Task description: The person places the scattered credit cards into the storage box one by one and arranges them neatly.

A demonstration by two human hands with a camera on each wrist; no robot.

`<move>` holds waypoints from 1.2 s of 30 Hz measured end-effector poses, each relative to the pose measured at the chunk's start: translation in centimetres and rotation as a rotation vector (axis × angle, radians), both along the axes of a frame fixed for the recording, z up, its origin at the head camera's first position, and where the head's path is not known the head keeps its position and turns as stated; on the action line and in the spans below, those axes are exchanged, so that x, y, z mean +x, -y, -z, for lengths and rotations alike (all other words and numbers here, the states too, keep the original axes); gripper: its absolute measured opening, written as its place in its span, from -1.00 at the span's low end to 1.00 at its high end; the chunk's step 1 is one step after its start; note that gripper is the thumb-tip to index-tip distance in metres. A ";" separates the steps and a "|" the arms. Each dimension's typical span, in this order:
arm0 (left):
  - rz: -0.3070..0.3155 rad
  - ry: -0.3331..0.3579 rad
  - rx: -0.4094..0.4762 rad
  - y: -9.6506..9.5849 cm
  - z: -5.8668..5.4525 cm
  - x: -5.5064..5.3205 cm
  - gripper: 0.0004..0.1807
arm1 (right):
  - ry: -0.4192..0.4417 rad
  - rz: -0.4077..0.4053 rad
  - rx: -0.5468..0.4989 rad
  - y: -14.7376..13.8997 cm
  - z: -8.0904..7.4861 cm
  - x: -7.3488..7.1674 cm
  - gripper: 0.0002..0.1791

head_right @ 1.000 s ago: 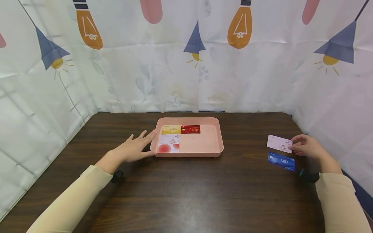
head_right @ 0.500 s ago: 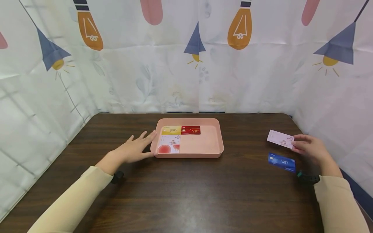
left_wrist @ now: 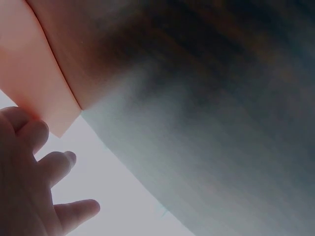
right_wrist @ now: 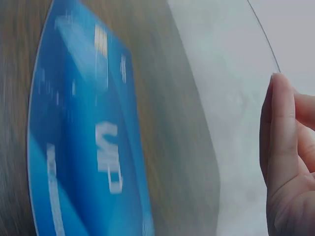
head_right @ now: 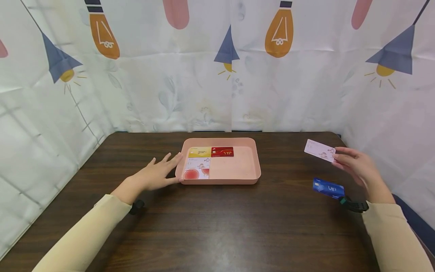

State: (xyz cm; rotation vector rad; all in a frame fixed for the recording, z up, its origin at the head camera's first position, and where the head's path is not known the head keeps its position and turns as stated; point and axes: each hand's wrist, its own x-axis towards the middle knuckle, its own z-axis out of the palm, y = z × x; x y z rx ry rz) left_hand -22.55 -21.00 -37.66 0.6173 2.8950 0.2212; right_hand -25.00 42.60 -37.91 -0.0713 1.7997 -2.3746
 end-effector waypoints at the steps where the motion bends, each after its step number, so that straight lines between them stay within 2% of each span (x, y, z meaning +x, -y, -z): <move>1: -0.001 0.000 -0.001 0.0 0.0 0.0 0.06 | -0.013 -0.012 -0.006 0.3 -0.1 0.0 -0.56; 8: -0.002 0.008 0.008 -0.1 -0.1 0.2 0.06 | -0.058 -0.089 0.024 2.4 -0.7 -0.5 -0.56; 18: -0.008 0.007 0.008 -0.1 -0.2 0.2 0.06 | -0.067 -0.122 0.127 6.3 -1.0 -0.7 -0.62; 24: -0.008 0.008 0.002 -0.1 -0.2 0.2 0.07 | -0.101 -0.148 0.106 9.1 -1.2 -0.7 -0.63; 29: -0.008 0.011 0.007 -0.1 -0.3 0.3 0.06 | -0.073 -0.166 0.080 11.3 -1.8 -0.8 -0.66; 36: -0.002 0.009 0.012 -0.1 -0.3 0.3 0.06 | -0.051 -0.174 0.141 13.9 -2.3 -1.1 -0.72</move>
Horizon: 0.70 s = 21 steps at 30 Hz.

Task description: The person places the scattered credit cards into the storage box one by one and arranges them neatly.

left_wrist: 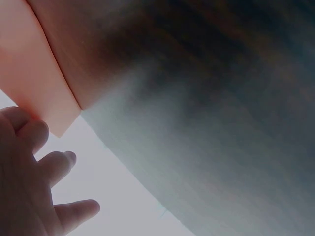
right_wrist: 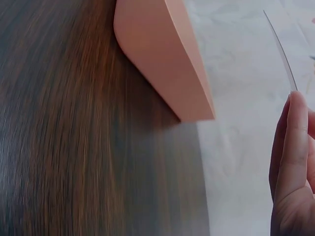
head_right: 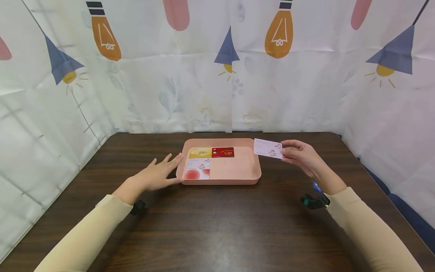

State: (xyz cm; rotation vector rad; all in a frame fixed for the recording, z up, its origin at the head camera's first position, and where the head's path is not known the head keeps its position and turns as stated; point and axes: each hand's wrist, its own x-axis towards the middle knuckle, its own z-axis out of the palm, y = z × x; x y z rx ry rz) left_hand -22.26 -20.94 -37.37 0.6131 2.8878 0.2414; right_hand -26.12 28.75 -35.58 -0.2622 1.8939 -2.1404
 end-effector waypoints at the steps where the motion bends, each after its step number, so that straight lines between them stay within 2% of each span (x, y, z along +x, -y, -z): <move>1: 0.001 -0.002 0.000 0.0 0.0 0.0 0.06 | 0.002 -0.003 0.003 0.3 0.0 -0.1 -0.72; 12: 0.001 -0.006 -0.005 0.0 0.1 -0.1 0.05 | 0.008 -0.036 0.058 4.2 0.1 -0.9 -0.80; 21: 0.005 -0.012 -0.002 0.0 0.1 -0.1 0.04 | 0.002 -0.063 0.086 7.0 0.4 -1.5 -0.72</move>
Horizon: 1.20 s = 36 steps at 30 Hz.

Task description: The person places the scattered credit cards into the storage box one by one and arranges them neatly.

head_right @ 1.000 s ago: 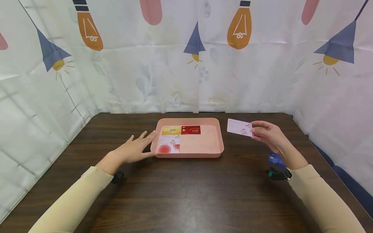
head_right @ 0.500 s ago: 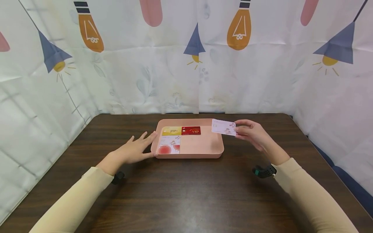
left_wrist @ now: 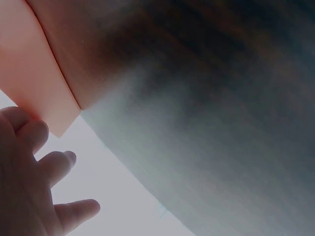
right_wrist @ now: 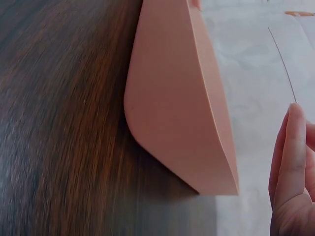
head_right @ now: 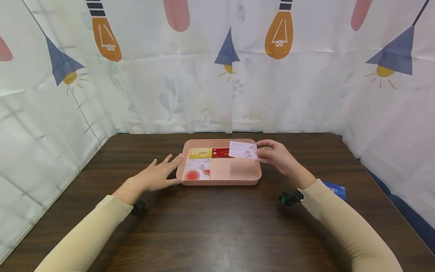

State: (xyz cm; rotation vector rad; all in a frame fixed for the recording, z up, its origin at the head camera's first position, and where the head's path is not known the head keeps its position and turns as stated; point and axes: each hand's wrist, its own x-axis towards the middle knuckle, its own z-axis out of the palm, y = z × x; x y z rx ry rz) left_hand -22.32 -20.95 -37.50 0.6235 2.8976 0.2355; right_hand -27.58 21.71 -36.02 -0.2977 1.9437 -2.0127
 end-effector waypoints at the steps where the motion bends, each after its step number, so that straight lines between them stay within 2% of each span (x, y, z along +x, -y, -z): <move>1: 0.000 0.000 0.000 0.0 0.0 0.0 0.05 | -0.001 -0.001 0.002 0.2 0.0 0.0 -0.71; 8: -0.002 0.002 0.007 0.0 0.0 0.0 0.05 | 0.000 -0.014 -0.004 1.9 0.2 -0.3 -0.70; 18: 0.002 0.003 0.007 0.0 -0.1 0.0 0.04 | 0.025 -0.006 0.045 4.4 0.7 -0.9 -0.60; 26: 0.001 0.001 0.001 0.1 0.1 -0.1 0.04 | 0.041 0.005 0.018 6.1 1.2 -1.4 -0.61; 36: 0.004 0.003 0.006 0.0 -0.1 0.0 0.03 | 0.055 0.023 0.122 7.9 1.8 -1.6 -0.52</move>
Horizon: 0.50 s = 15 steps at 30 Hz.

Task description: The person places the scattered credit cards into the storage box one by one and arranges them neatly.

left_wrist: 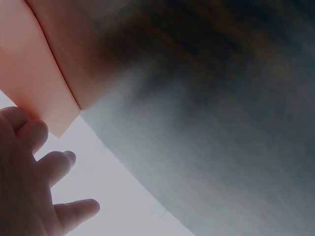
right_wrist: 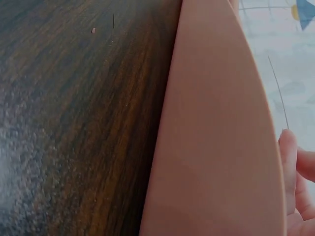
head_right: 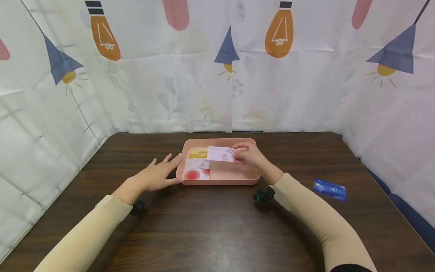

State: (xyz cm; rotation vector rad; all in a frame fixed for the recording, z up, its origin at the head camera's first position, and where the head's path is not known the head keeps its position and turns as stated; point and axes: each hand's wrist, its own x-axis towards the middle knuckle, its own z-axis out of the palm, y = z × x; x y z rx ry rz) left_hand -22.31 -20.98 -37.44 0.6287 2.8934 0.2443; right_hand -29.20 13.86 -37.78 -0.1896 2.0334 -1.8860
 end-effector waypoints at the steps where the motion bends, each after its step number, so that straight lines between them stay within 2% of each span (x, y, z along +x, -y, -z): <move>1: 0.000 0.000 -0.001 0.0 0.0 0.0 0.03 | 0.004 0.000 0.008 0.1 0.1 0.0 -0.52; 15: 0.005 -0.004 -0.004 0.1 0.2 -0.2 0.05 | 0.046 0.014 0.087 1.0 0.1 -0.6 -0.54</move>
